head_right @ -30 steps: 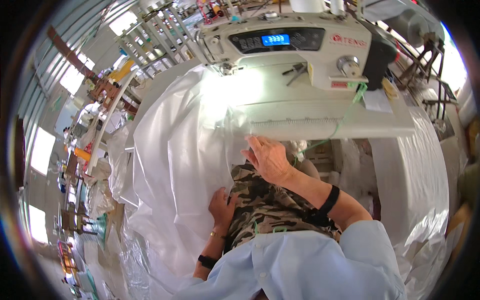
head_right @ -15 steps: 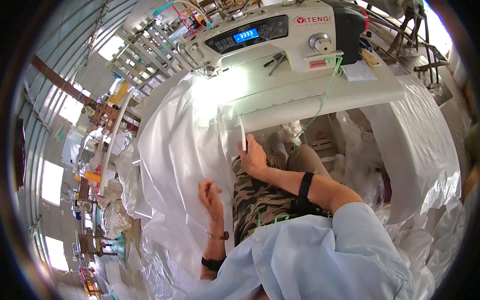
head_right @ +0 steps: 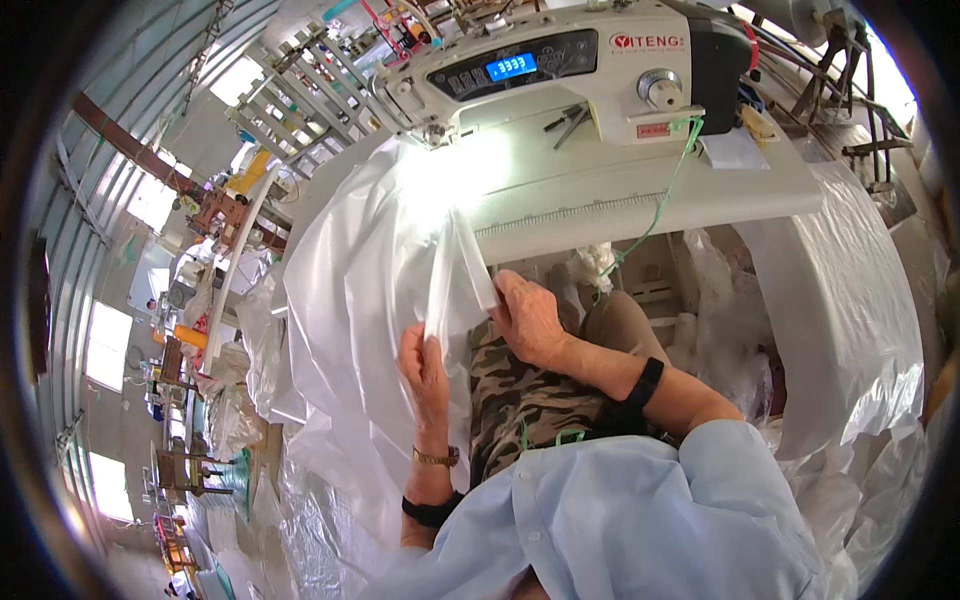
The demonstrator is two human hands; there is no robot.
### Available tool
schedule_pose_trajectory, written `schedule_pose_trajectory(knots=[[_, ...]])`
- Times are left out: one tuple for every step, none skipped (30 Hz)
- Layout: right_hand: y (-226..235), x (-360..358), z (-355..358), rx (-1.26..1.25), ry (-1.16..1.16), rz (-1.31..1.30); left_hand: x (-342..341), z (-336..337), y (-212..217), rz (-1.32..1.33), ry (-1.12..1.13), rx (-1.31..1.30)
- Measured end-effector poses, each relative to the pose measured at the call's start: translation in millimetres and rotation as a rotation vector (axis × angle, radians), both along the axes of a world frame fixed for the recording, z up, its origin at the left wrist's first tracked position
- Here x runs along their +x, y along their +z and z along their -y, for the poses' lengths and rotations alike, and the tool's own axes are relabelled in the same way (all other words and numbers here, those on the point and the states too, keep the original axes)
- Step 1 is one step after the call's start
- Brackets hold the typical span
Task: Sewing the edges of a large white plastic or synthetic fabric sheet using an industrial sewing machine.
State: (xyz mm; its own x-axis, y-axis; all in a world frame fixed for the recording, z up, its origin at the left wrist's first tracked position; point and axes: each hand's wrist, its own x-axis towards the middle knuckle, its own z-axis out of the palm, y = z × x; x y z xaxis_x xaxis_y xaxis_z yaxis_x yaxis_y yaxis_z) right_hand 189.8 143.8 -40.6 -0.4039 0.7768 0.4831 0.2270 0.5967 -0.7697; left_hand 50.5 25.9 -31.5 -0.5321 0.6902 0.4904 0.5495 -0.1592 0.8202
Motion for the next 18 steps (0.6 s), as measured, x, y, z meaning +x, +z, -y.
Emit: schedule_pose_trajectory(knots=[[0.3, -2.5, 0.7, 0.077, -0.004, -0.070, -0.1, -0.7, 9.4, -0.086, 0.081, -0.102], [0.6, -3.0, 1.2, 0.075, -0.006, -0.108, 3.2, -3.9, 15.0, -0.167, 0.105, -0.121], [1.2, -3.9, 1.6, 0.050, -0.005, -0.144, 4.9, -6.9, 19.6, -0.259, 0.142, -0.103], [2.0, -3.8, 2.2, 0.028, 0.007, -0.197, 6.6, -10.1, 22.3, -0.346, 0.163, -0.102], [3.4, -2.8, 1.9, 0.063, 0.001, -0.191, 7.6, -8.0, 24.5, -0.407, 0.209, -0.198], [4.8, -1.3, 1.2, 0.096, 0.003, -0.199, 8.0, -10.2, 25.1, -0.432, 0.226, -0.213], [6.2, 1.1, 1.1, 0.122, 0.010, -0.222, 8.3, -10.5, 24.8, -0.454, 0.243, -0.231], [7.6, 3.1, 0.6, 0.183, -0.015, -0.166, 7.8, -10.7, 24.7, -0.475, 0.261, -0.245], [9.2, 4.8, -0.5, 0.244, -0.032, -0.130, 7.1, -10.8, 24.6, -0.486, 0.242, -0.198], [10.8, 5.6, -1.6, 0.304, -0.048, -0.096, 6.7, -10.5, 25.0, -0.499, 0.224, -0.151], [12.3, 5.7, -2.1, 0.340, -0.049, -0.102, 5.9, -11.0, 26.2, -0.505, 0.195, -0.130], [13.8, 4.9, -3.0, 0.375, -0.051, -0.108, 5.6, -11.5, 27.9, -0.453, 0.152, -0.083], [15.2, 2.7, -3.7, 0.403, -0.062, -0.116, 5.4, -12.6, 30.1, -0.394, 0.097, -0.059], [16.5, 0.0, -4.5, 0.365, -0.028, -0.175, 5.5, -13.7, 32.3, -0.319, 0.047, -0.021], [17.9, -3.9, -4.9, 0.316, 0.001, -0.233, 6.7, -15.4, 33.8, -0.273, -0.005, -0.043], [19.1, -8.0, -4.6, 0.276, 0.039, -0.296, 7.5, -16.4, 34.9, -0.213, -0.053, -0.053], [20.5, -10.6, -5.7, 0.247, 0.074, -0.299, 8.7, -17.0, 35.3, -0.154, -0.102, -0.063], [21.9, -13.3, -6.3, 0.227, 0.115, -0.307, 9.6, -17.8, 34.8, -0.122, -0.110, -0.070]])
